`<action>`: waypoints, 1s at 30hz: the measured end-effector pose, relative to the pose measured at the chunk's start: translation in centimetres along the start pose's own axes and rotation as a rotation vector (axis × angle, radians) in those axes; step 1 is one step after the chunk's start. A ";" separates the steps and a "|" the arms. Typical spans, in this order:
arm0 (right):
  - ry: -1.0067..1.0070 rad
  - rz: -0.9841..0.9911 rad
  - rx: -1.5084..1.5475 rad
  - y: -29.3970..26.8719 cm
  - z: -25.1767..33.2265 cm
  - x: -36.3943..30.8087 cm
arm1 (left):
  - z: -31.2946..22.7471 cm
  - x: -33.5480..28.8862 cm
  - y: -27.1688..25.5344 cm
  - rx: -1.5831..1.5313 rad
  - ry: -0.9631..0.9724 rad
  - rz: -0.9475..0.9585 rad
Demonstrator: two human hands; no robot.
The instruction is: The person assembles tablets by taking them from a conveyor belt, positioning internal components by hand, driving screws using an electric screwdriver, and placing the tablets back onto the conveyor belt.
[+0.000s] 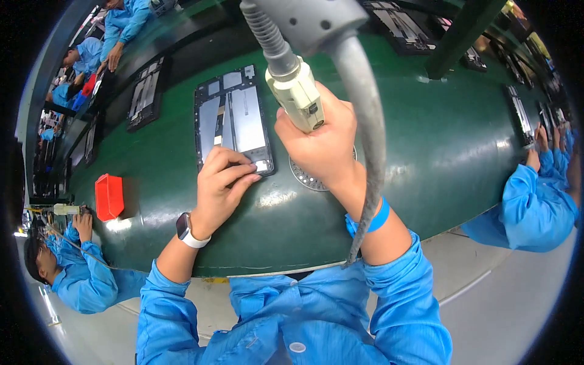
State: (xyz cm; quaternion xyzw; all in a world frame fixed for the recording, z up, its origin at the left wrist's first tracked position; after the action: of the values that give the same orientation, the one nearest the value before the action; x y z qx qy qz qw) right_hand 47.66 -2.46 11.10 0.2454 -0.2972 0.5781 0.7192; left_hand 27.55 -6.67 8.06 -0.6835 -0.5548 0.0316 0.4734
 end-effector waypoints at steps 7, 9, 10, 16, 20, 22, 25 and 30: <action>0.073 0.060 -0.055 -0.2 0.4 -0.6 | 1.1 -0.8 0.0 -0.134 -0.240 -0.041; 0.087 0.064 -0.066 -0.2 0.3 -0.7 | 0.6 -0.8 0.3 0.013 -0.037 -0.074; 0.096 0.065 -0.075 -0.2 0.3 -0.7 | 0.6 -0.8 0.4 0.010 -0.041 -0.073; 0.104 0.051 -0.049 0.2 0.3 -0.7 | -0.5 -0.6 0.2 0.122 0.113 -0.031; 0.106 0.042 -0.042 0.2 0.8 -0.5 | -0.3 -0.6 0.2 0.111 0.093 -0.034; 0.132 0.041 -0.029 0.1 0.9 -0.6 | -0.5 -0.5 0.2 0.103 0.076 -0.035; 0.202 0.036 0.021 0.6 1.2 -0.6 | -0.4 -0.7 -0.1 0.131 0.062 -0.029; 0.365 -0.055 0.112 -0.1 0.6 -2.0 | 0.6 -0.6 -0.8 -0.065 -0.017 0.105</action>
State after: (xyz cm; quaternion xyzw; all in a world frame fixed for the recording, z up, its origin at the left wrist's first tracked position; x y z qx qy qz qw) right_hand 47.39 -4.25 10.07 0.1842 -0.1225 0.6087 0.7619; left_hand 26.36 -6.82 7.98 -0.7263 -0.5229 0.0441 0.4440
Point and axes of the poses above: each hand's wrist, its own x-axis towards the middle knuckle, its own y-axis out of the palm, z = x × y, the point moved 5 cm from there along x, towards the middle knuckle, and after that the axes turned 5 degrees about -y, right-handed, at the moved point
